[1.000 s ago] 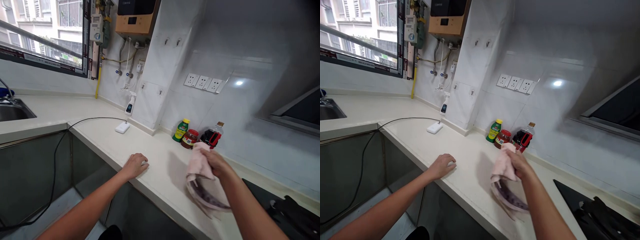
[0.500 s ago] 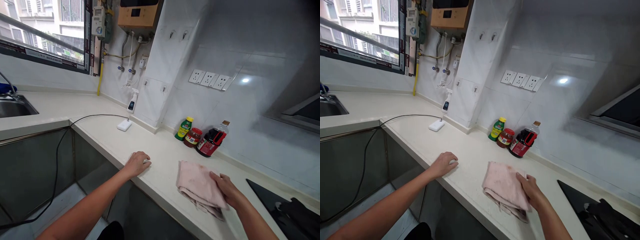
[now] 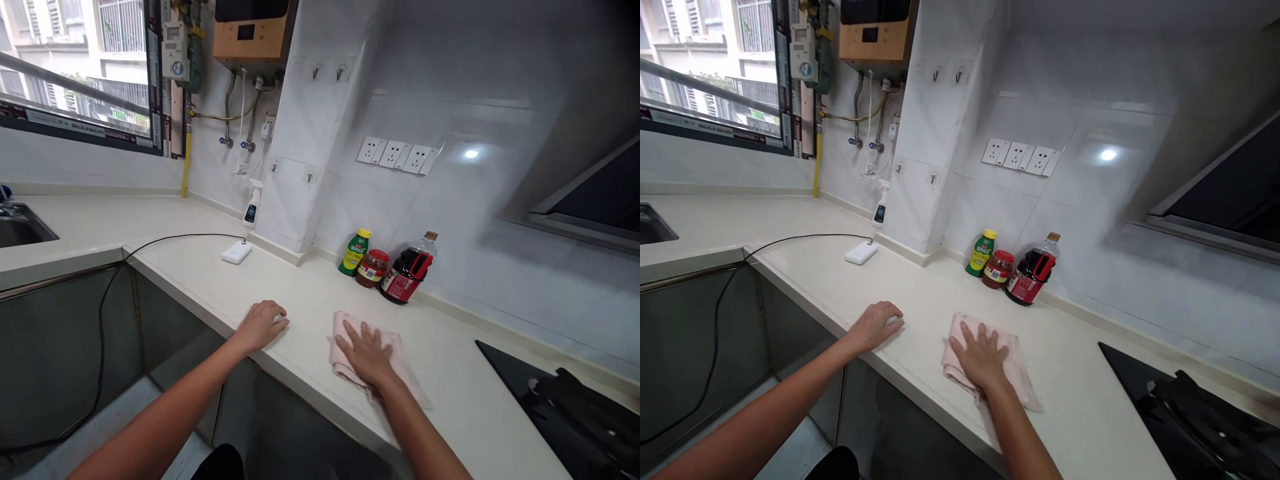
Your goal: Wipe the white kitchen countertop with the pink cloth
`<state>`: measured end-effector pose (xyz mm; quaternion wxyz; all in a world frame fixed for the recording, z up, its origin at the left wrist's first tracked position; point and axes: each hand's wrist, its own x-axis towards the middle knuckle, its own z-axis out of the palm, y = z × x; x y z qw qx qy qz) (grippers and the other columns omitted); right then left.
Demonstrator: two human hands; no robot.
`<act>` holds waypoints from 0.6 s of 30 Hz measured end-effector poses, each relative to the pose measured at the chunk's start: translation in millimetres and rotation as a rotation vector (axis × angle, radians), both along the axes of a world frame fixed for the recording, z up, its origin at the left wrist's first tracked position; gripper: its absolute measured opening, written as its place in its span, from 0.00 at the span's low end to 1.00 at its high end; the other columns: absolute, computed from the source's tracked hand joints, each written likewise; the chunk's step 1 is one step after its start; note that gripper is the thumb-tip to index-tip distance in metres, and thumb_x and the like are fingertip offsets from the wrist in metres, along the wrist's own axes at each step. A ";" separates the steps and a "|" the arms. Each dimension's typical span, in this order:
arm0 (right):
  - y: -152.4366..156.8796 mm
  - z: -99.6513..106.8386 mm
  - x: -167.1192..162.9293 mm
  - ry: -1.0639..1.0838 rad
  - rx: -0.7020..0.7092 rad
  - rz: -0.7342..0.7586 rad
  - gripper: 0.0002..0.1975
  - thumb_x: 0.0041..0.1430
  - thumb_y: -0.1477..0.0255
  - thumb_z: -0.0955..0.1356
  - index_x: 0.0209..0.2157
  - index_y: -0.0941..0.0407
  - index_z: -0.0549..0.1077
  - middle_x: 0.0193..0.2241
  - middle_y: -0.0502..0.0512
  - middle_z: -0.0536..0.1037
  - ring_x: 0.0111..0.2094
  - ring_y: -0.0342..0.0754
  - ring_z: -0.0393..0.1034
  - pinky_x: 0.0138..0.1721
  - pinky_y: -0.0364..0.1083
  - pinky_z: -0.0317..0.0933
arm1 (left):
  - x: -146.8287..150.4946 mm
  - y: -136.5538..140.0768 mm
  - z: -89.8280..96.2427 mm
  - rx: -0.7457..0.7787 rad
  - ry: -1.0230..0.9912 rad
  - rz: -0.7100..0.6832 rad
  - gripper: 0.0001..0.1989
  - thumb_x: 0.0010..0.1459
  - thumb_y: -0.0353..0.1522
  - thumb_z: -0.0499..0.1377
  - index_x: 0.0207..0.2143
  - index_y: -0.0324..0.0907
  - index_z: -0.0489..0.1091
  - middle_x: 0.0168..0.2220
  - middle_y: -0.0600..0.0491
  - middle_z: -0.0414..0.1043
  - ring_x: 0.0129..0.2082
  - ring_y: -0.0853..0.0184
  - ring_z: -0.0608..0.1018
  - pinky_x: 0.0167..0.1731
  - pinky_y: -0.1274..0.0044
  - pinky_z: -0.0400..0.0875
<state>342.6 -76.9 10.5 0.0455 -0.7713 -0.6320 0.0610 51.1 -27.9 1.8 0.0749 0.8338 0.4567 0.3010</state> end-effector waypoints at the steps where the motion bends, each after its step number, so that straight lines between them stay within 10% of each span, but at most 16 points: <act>1: -0.6 -0.8 -13.7 0.011 -0.019 0.051 0.38 0.65 0.41 0.53 0.71 0.42 0.49 0.73 0.60 0.40 0.71 0.74 0.28 0.64 0.75 0.30 | 0.4 0.9 -0.6 0.008 0.003 0.003 0.11 0.65 0.36 0.57 0.44 0.42 0.76 0.47 0.47 0.77 0.51 0.57 0.76 0.52 0.67 0.67; 11: -40.7 13.6 -65.3 0.132 -0.019 0.532 0.31 0.68 0.46 0.58 0.69 0.38 0.54 0.73 0.49 0.40 0.73 0.58 0.25 0.69 0.64 0.25 | -1.4 10.7 -4.1 0.045 -0.103 -0.005 0.20 0.68 0.44 0.49 0.43 0.42 0.76 0.46 0.46 0.78 0.49 0.59 0.76 0.52 0.68 0.69; 18: -70.2 -0.5 62.4 0.158 0.077 0.089 0.32 0.66 0.47 0.55 0.67 0.42 0.60 0.72 0.47 0.47 0.72 0.61 0.34 0.67 0.71 0.30 | -4.1 7.2 4.4 -0.038 -0.087 0.005 0.19 0.65 0.44 0.52 0.42 0.43 0.76 0.47 0.47 0.78 0.50 0.57 0.76 0.52 0.67 0.70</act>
